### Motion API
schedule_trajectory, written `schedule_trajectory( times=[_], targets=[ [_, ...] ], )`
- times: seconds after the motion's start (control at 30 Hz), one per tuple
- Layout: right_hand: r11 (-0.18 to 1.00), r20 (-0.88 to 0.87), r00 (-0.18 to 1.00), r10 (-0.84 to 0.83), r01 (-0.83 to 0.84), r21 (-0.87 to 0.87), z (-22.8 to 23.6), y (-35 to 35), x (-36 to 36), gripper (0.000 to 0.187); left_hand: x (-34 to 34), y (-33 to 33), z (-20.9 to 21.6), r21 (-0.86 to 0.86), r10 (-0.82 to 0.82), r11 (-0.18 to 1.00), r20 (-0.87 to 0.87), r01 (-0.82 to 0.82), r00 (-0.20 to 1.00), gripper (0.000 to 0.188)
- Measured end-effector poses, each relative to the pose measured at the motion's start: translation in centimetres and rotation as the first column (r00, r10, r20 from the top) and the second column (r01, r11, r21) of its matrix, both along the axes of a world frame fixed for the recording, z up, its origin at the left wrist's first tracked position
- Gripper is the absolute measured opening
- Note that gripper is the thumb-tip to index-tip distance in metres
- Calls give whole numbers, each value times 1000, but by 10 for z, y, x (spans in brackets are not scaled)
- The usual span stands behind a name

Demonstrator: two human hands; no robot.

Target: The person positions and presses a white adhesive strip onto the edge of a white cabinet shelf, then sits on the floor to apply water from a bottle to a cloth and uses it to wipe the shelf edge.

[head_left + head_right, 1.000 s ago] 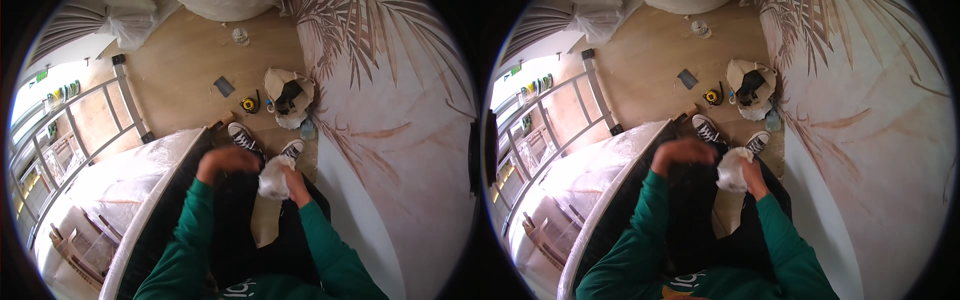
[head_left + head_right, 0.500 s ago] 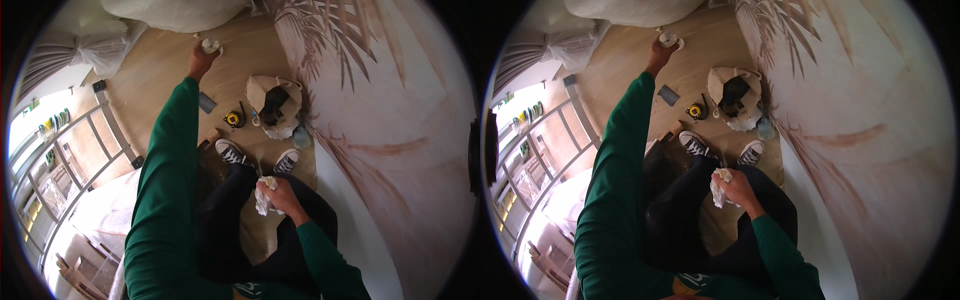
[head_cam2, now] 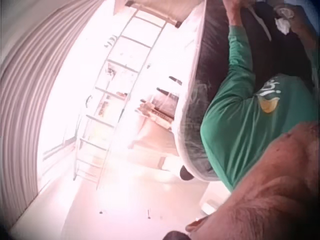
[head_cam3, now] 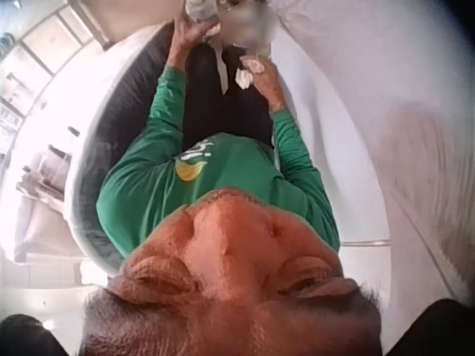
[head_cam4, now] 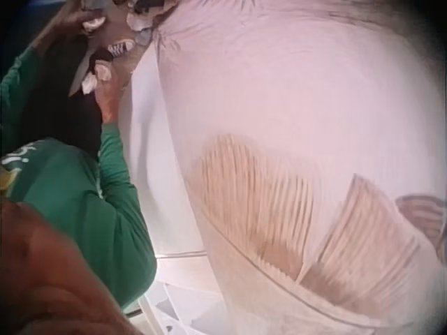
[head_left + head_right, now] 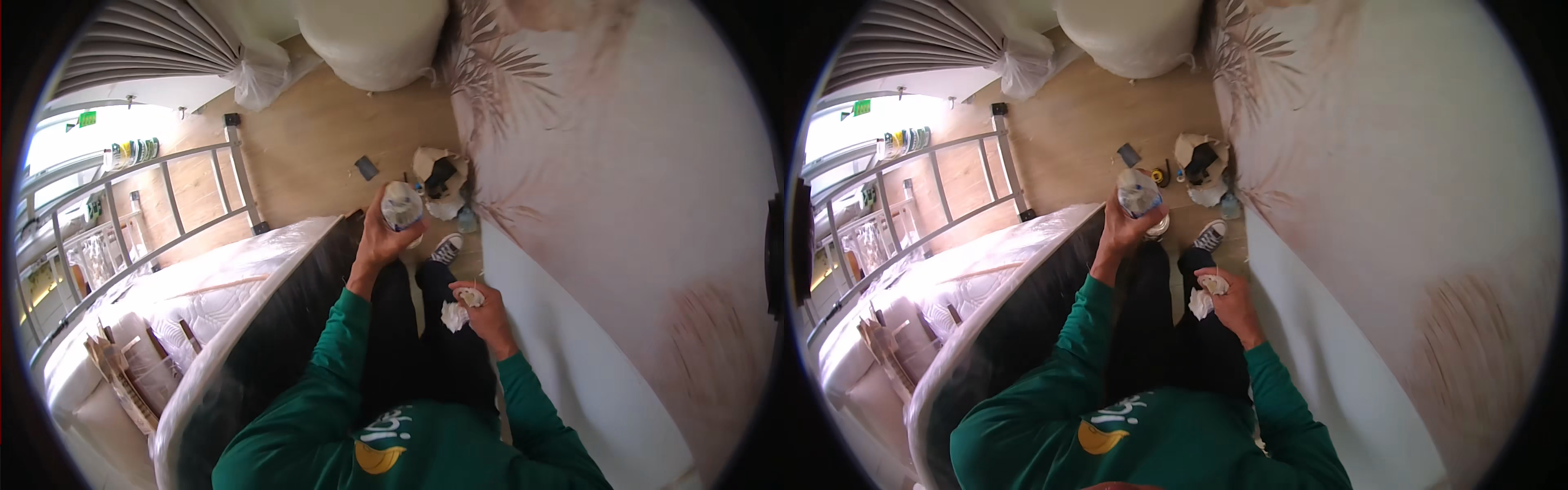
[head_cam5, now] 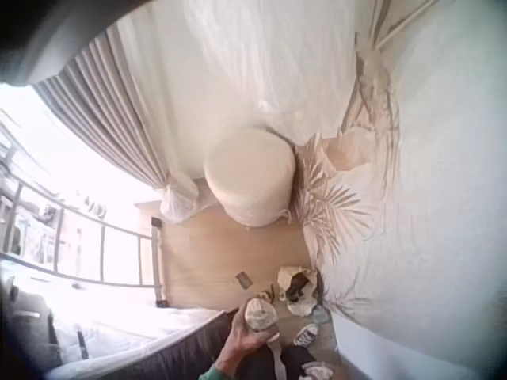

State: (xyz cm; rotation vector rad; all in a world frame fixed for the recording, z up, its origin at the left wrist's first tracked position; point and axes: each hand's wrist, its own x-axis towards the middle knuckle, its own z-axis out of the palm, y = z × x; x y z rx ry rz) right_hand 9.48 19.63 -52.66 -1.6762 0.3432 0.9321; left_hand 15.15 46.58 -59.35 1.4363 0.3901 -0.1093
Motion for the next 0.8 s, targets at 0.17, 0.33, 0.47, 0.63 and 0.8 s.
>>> schedule_trajectory(
  times=[0.17, 0.33, 0.47, 0.63, 0.8],
  targets=[
    [978, 548, 836, 1, 114, -175, 191, 9, 28, 22, 3, -35, 151, 180, -277, 953, 194, 244, 941, 64],
    [920, 806, 591, -35, 334, -205, 308, 3, 10, 25, -11, -96, 264, 275, -329, 932, 357, 238, 874, 69],
    [897, 916, 395, -66, 427, -120, 348, -15, -20, 21, -47, -143, 324, 389, -318, 910, 435, 142, 843, 72],
    [844, 853, 387, -350, 526, 107, 369, -60, -83, 16, -88, -181, 366, 498, -438, 856, 559, 137, 704, 72],
    [778, 531, 579, -619, 543, 315, 392, -109, -157, 15, -129, -222, 363, 548, -554, 813, 628, 195, 546, 71]
  ],
)
